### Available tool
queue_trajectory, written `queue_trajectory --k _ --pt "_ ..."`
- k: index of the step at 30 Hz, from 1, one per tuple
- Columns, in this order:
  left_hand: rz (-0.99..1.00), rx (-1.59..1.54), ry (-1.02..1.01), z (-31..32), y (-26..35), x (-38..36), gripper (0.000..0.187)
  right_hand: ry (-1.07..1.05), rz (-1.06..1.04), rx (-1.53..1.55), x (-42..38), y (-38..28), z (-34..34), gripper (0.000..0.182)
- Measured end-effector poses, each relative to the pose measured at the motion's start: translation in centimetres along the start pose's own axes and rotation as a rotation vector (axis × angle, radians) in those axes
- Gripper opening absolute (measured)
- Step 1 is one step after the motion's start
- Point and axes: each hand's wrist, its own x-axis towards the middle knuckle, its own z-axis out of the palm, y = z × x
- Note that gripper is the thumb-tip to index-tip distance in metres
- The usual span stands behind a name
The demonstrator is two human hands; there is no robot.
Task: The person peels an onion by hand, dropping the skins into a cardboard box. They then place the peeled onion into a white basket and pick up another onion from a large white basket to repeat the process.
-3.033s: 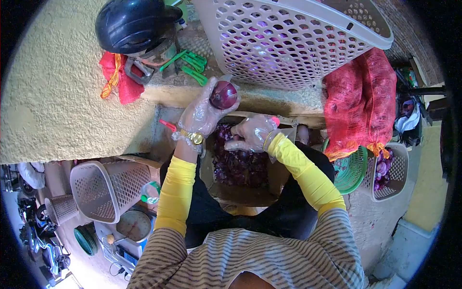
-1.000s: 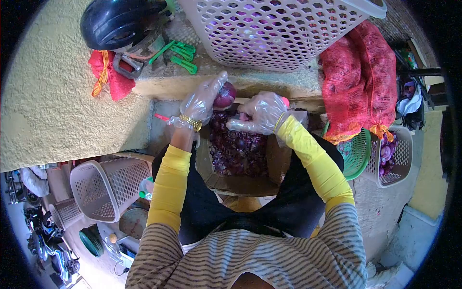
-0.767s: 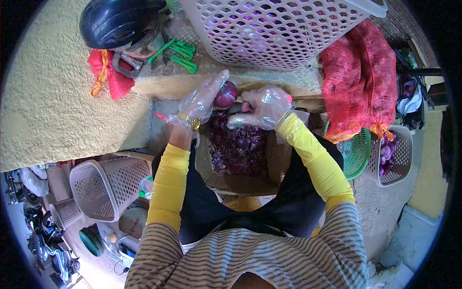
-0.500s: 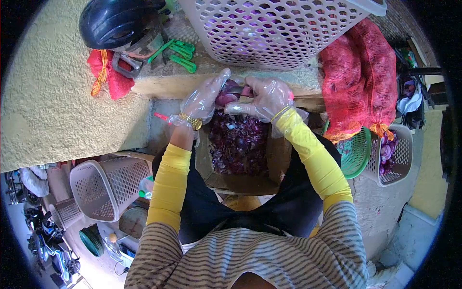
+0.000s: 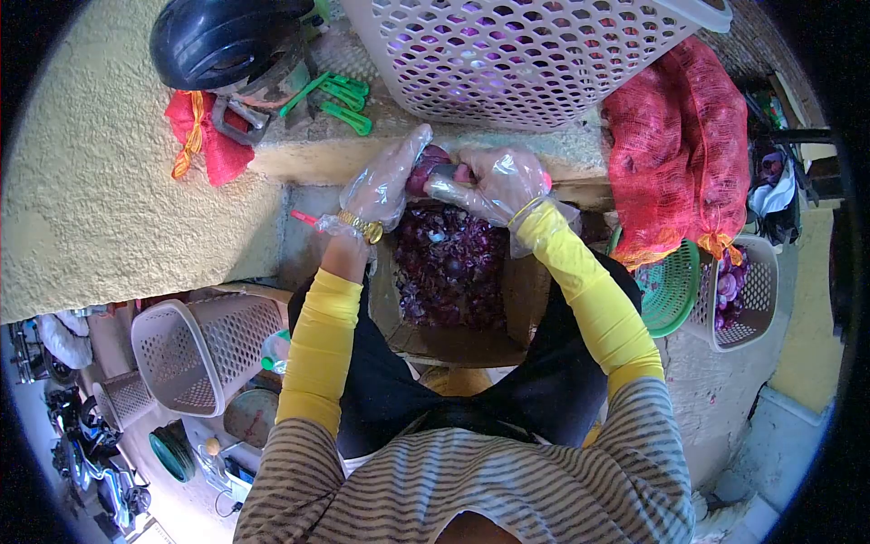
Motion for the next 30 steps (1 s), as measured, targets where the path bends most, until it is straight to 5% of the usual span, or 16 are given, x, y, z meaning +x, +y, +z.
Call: queue_trajectory --k 2,3,5,9,15,17,24,27,30 --pt "0.336 0.4 0.097 0.2 -2.7 0.1 0.054 -0.001 -0.012 -0.019 0.0 0.2 0.2 0.054" --pt "0.336 0.4 0.096 0.4 -4.4 0.3 0.054 -0.02 -0.001 -0.001 -0.1 0.2 0.2 0.054" --pt "0.047 0.111 -0.068 0.5 -7.2 0.8 0.052 -0.04 0.01 0.016 0.0 0.3 0.2 0.053" --pt "0.256 0.359 0.096 0.6 -2.1 0.1 0.043 -0.142 -0.006 -0.017 0.0 0.1 -0.5 0.061" --pt "-0.136 -0.051 0.167 0.5 0.9 0.4 0.052 -0.305 -0.1 -0.032 -0.3 -0.5 -0.3 0.064" --pt "-0.492 -0.721 0.166 0.5 -2.9 1.7 0.045 -0.382 -0.113 -0.039 -0.5 -0.9 0.2 0.065" --pt "-0.379 -0.465 0.162 0.2 -2.0 1.5 0.051 -0.538 -0.178 -0.141 -1.7 -0.9 2.4 0.067" --pt "-0.577 -0.721 0.18 -0.1 1.1 1.2 0.051 -0.541 -0.12 -0.158 -1.3 -1.6 1.3 0.066" --pt "-0.376 -0.509 0.137 -0.2 1.3 0.6 0.052 -0.568 -0.192 -0.097 -1.0 -1.3 0.6 0.065"
